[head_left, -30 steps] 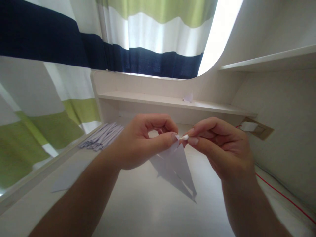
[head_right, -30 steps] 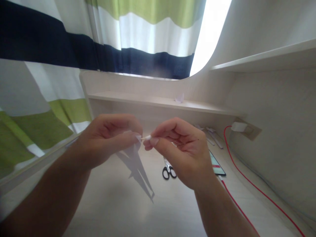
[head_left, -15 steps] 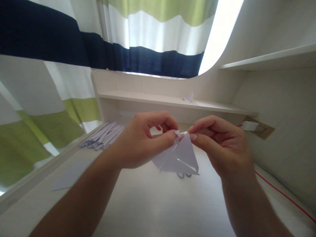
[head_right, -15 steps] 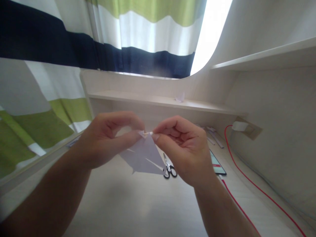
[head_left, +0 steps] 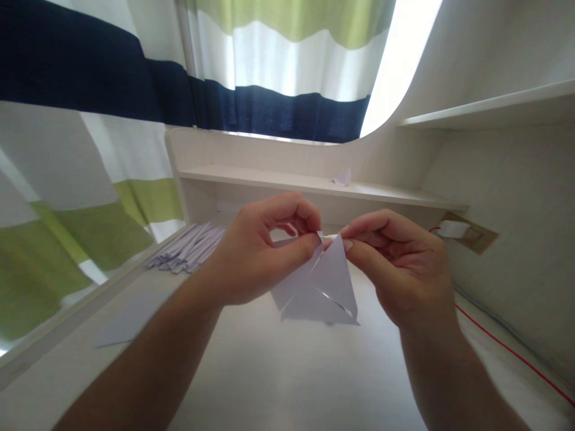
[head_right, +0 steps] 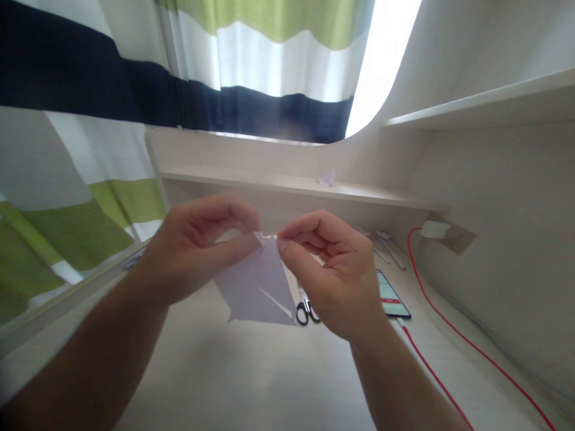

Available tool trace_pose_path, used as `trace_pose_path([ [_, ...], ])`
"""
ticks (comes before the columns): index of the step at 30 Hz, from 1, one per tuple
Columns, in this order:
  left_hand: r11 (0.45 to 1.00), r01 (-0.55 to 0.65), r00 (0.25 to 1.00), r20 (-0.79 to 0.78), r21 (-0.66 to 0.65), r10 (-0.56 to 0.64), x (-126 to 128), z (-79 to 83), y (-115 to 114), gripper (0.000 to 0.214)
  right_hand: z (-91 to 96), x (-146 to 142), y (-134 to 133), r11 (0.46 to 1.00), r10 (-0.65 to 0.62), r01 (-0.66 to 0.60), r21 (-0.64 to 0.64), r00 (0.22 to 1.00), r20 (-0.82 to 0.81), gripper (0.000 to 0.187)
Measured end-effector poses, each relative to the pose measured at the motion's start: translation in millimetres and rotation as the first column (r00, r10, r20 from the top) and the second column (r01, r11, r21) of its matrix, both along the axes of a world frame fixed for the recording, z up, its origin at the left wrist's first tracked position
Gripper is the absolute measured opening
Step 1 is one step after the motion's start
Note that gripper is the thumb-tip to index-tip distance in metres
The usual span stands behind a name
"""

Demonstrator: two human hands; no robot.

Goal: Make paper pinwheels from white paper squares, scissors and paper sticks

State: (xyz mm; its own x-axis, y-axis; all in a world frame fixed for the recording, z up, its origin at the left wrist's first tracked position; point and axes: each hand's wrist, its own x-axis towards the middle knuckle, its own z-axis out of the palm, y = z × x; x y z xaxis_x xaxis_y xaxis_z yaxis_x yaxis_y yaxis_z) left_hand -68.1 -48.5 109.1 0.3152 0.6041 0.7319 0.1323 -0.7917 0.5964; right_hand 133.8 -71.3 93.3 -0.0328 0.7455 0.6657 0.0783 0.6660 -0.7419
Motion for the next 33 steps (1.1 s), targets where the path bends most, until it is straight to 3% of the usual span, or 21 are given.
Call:
trace_pose_path([
  [7, 1.000, -0.004, 1.000, 0.003, -0.013, 0.004, -0.5, -0.8, 2.1, 0.005, -0.2, -0.6, -0.8, 0.997, -0.050, 0.048, 0.058, 0.998, 0.043, 0.012],
  [13, 1.000, 0.010, 1.000, 0.008, -0.013, -0.010, -0.8, -1.5, 3.6, 0.004, -8.1, -1.3, 1.2, 0.952, -0.186, 0.143, 0.272, 0.973, 0.139, 0.017],
  [17, 0.998, -0.043, 0.998, -0.036, 0.041, 0.045, -0.3, -1.8, 3.2, 0.001, -8.9, -1.6, 1.6, 0.931, -0.243, 0.161, 0.327, 0.943, 0.229, 0.021],
  [25, 0.983, -0.122, 0.985, -0.108, 0.140, 0.138, 0.6, -4.7, 3.8, 0.003, -7.1, -1.2, 9.3, 0.992, -0.079, 0.066, 0.105, 0.989, 0.127, 0.017],
  [33, 0.980, -0.136, 0.972, -0.174, 0.145, 0.161, -1.6, -8.3, 9.6, 0.006, -10.5, 4.5, 24.9, 0.995, 0.077, -0.073, -0.066, 0.995, 0.058, 0.013],
])
